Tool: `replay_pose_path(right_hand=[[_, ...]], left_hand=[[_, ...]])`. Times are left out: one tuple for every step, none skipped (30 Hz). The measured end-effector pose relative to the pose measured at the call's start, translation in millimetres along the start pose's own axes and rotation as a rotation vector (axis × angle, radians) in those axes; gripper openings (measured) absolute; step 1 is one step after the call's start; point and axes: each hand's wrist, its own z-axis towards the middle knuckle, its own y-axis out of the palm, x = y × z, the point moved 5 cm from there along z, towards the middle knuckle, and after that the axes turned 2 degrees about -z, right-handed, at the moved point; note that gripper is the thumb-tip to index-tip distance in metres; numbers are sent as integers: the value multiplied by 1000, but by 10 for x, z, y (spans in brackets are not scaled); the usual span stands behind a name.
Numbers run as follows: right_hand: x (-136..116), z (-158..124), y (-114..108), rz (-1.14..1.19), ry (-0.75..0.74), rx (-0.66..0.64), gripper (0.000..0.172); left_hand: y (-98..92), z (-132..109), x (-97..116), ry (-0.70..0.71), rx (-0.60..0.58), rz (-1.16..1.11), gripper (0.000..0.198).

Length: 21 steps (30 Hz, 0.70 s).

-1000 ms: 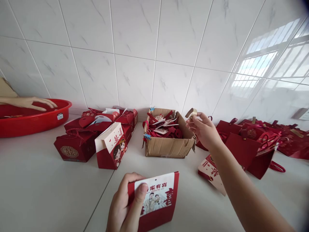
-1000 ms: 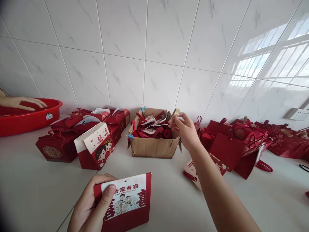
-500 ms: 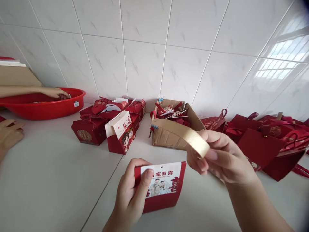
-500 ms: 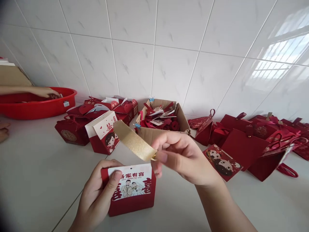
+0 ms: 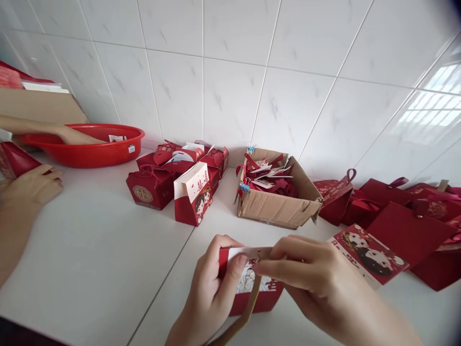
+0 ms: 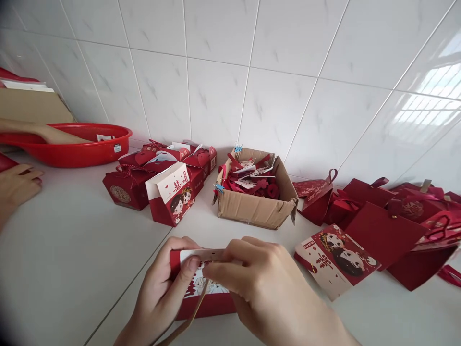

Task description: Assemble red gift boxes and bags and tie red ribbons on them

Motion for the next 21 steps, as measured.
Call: replay_pose_path(right_hand=[[-10,7,6,-22,-4,20,35],[-19,13,9,-46,-4,39,34],[-26,17,9,-68,-1,56,34],[-31,19,8,-88,4,67,34],[-36,20,5,-103,4,77,34],[-39,19,3,-114,4,80,34],[-42,17,-1,-121,-2,86,35],[-45,14,-8,-127,-8,98,35],[-46,12,-13,-133,-11,109,35],[-45,10,-17,-140,-11,121,36],[-44,9,-19,-146,-8,133,37],[-44,9,-18,-151,-4,141,38],[-47,11,-16,-155,-4,149,38],[-50,15,-14,-154,-2,153,38],[-55,19,-14,-147,-5,163,37],[-60,24,-17,-136,-7,174,34],[-63,28,-25,-118,-7,191,30],[-62,32,-37,-95,-1,213,26],[-58,34,-50,-70,8,233,22],[-53,35,-60,-48,19,246,19],[-49,36,-65,-33,26,249,17]], left_hand=[[0,-6,-7,-7,6,1,9],[0,-11,-12,-11,13,5,8],[0,-14,-15,-10,19,10,7],[1,-14,-17,-11,23,17,7],[1,-13,-16,-10,27,25,7],[0,-10,-13,-9,28,32,8],[1,-6,-9,-9,27,34,8],[3,-1,-3,-11,19,28,9],[8,3,2,-17,8,16,9],[13,7,9,-22,-4,1,10],[20,10,18,-27,-19,-15,11],[27,12,24,-34,-32,-29,12],[32,13,29,-39,-39,-38,12],[35,15,33,-43,-40,-42,13],[37,18,34,-48,-40,-44,13],[40,21,34,-52,-42,-47,13],[42,25,33,-51,-45,-49,14],[43,29,31,-47,-45,-47,14],[42,31,31,-33,-47,-44,15],[42,32,32,-17,-48,-40,15],[40,31,32,-2,-48,-34,16]])
